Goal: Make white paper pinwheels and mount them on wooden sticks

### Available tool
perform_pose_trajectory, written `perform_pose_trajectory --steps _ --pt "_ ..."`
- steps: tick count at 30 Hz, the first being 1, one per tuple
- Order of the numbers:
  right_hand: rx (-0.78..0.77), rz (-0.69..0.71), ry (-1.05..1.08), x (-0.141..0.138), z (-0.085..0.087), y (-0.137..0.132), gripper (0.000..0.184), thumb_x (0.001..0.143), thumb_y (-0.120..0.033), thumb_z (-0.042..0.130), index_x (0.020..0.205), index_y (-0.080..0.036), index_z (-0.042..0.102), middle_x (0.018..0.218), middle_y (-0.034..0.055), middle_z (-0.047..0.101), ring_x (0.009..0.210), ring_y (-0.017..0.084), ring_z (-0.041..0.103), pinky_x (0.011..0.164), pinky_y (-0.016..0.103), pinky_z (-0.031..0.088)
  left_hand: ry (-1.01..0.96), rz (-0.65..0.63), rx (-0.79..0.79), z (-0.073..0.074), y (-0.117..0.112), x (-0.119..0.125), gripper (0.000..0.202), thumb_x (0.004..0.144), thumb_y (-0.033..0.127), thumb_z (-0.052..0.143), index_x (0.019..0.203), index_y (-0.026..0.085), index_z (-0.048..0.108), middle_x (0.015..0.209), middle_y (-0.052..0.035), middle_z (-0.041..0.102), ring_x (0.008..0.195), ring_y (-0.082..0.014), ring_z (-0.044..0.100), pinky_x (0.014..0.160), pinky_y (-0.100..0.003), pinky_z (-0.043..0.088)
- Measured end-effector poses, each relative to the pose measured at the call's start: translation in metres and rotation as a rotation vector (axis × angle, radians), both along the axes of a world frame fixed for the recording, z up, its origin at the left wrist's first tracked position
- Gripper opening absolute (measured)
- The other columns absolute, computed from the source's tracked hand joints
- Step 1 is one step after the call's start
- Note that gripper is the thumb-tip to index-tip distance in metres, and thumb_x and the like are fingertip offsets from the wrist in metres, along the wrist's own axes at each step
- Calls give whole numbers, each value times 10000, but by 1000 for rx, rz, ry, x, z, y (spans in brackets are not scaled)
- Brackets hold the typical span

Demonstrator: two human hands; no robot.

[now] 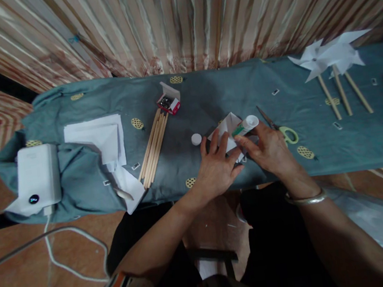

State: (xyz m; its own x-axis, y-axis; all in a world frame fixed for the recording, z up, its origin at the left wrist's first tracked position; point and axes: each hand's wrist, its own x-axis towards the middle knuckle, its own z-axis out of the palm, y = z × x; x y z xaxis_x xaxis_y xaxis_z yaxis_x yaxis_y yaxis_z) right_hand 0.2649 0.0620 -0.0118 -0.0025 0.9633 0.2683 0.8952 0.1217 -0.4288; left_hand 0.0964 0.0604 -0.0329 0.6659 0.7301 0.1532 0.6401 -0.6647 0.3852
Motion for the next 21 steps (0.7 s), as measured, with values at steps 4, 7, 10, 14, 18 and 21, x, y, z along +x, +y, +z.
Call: perform_pose_trajectory --steps 4,7,10,14,18,21 --pt "-11 -14 -8 1 0 -1 453 912 -565 425 1030 -168 608 815 111 709 744 264 677 638 363 498 15 4 -12 2 0 0 451 875 445 569 1278 244 561 1503 -142 385 1440 -380 213 1119 -637 185" --pt "-25 -20 -3 2 -1 -2 457 914 -563 427 1037 -162 606 819 115 706 717 260 672 633 368 498 18 3 -19 3 0 0 458 882 445 559 1293 243 552 1502 -146 384 1443 -380 206 1125 -634 176" --pt "-12 -24 3 2 -2 -3 459 914 -570 423 1032 -165 604 820 112 703 722 264 673 646 380 505 12 5 -19 3 0 0 460 889 452 543 1304 253 543 1510 -138 375 1448 -374 195 1126 -634 174" --pt "4 -22 15 4 -3 -3 442 915 -558 430 1039 -170 602 846 114 706 751 268 678 675 390 515 11 5 -26 3 0 0 448 891 456 537 1295 263 548 1519 -128 368 1450 -368 192 1123 -637 176" --pt "14 -35 13 6 -5 -2 438 911 -558 438 1021 -171 610 842 116 709 756 276 682 678 395 517 8 0 -34 3 0 0 438 893 448 535 1286 256 558 1516 -138 370 1450 -375 193 1119 -643 180" --pt "27 -42 19 8 -6 -2 442 905 -571 440 1007 -177 612 839 112 712 746 274 687 668 391 519 7 0 -37 4 1 0 438 896 447 532 1288 255 557 1516 -139 369 1450 -380 191 1120 -643 178"
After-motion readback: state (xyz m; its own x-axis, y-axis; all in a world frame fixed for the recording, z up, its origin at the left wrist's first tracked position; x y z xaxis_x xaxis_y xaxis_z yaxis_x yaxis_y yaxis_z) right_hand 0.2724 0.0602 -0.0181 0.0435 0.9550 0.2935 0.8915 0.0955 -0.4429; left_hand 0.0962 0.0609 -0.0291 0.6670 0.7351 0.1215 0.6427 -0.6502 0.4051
